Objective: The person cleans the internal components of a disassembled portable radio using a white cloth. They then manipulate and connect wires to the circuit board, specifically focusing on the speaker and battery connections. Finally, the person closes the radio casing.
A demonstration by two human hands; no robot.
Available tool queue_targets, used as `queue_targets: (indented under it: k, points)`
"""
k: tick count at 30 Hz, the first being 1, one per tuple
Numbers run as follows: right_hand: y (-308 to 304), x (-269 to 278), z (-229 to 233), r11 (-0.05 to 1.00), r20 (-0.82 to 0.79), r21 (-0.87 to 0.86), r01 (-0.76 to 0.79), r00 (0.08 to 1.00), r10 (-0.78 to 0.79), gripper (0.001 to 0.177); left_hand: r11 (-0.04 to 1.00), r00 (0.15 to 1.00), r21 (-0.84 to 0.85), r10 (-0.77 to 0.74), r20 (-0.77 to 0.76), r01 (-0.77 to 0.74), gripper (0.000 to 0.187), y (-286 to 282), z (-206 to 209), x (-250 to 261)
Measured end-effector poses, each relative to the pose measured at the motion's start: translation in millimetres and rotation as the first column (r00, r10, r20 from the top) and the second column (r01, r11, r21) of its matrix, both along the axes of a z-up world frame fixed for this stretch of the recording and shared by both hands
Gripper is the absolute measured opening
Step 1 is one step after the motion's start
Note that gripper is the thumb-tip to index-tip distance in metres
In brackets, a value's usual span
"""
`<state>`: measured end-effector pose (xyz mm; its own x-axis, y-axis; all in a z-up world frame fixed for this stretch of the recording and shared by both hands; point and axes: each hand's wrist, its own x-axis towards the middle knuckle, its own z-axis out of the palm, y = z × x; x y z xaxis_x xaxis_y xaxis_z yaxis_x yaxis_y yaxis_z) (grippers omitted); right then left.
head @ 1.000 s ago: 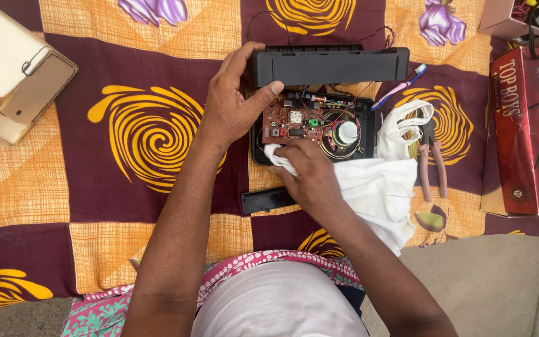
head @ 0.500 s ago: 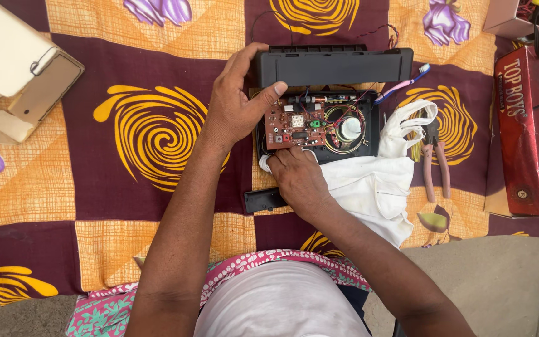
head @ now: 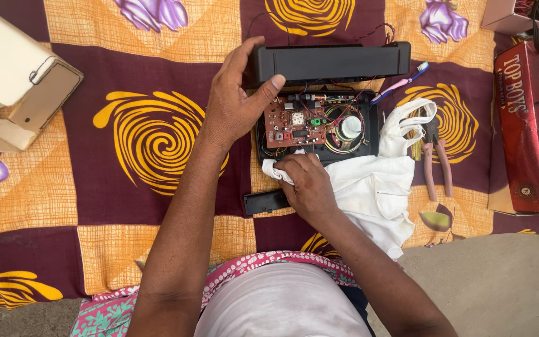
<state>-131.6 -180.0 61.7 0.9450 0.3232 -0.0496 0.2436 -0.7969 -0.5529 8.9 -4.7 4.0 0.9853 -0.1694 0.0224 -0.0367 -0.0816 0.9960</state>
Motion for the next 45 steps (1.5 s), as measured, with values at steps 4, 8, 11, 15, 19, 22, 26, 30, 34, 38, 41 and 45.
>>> queue_targets:
  k: [4,8,11,15,19,22,26,30,34,38,41,45]
  points:
    - [-3.3,-3.1,12.7,1.0,0.033,-0.031,-0.002,0.999,0.003,0.041,1.0,0.999,-0.011,0.015,0.046,-0.015,0.072,-3.7,-0.6,2.3]
    - [-4.7,3.6,16.8,0.995,0.011,-0.096,-0.034,0.999,0.035,0.039,0.999,0.999,0.017,0.035,0.036,-0.036,0.076,-6.3,-1.1,5.0]
    - [-0.9,4.1,15.4,0.997,0.005,-0.064,-0.044,0.999,0.045,0.036,0.997,0.995,-0.003,0.075,0.068,-0.075,0.078,-4.3,0.9,-0.4]
    - [-9.5,-4.0,18.2,0.997,-0.007,0.038,0.063,0.998,-0.063,0.033,0.977,0.977,-0.026,0.209,-0.036,-0.21,0.069,12.2,2.6,-34.9]
    - [-23.1,-6.9,17.8,0.973,-0.054,0.086,0.215,0.976,-0.211,0.023,0.964,0.897,0.227,0.218,-0.385,-0.137,0.038,21.0,7.9,-81.5]
    - [-29.7,-8.5,25.7,0.908,-0.243,0.032,0.417,0.885,-0.398,0.021,0.908,0.883,0.39,0.052,-0.466,0.153,0.034,8.5,12.7,-99.3]
    - [-45.7,-9.1,39.4,0.767,-0.471,-0.048,0.64,0.662,-0.582,0.02,0.922,0.87,0.349,0.028,-0.492,0.168,0.032,0.8,12.0,-94.2]
    - [-61.0,-10.2,47.3,0.868,-0.231,0.132,0.478,0.867,-0.442,0.016,0.907,0.92,0.388,0.0,-0.391,0.165,0.037,-0.3,0.3,-88.1]
    - [-59.0,-3.9,44.3,0.916,-0.163,0.012,0.402,0.904,-0.395,0.019,0.878,0.965,0.465,0.014,-0.263,0.114,0.045,-10.0,-20.8,-99.4]
    - [-45.2,14.3,35.8,0.941,-0.204,-0.08,0.329,0.919,-0.338,0.023,0.865,0.999,0.502,0.03,-0.023,-0.015,0.037,-13.7,-35.4,-111.0]
    - [-36.7,22.4,34.1,0.956,-0.122,-0.104,0.275,0.95,-0.286,0.021,0.853,0.994,0.516,0.026,0.11,-0.08,0.033,-15.9,-43.6,-115.6]
    - [-29.8,33.2,32.1,0.972,-0.112,-0.129,0.198,0.971,-0.213,0.024,0.853,0.989,0.513,0.023,0.146,-0.096,0.033,-16.3,-47.0,-118.0]
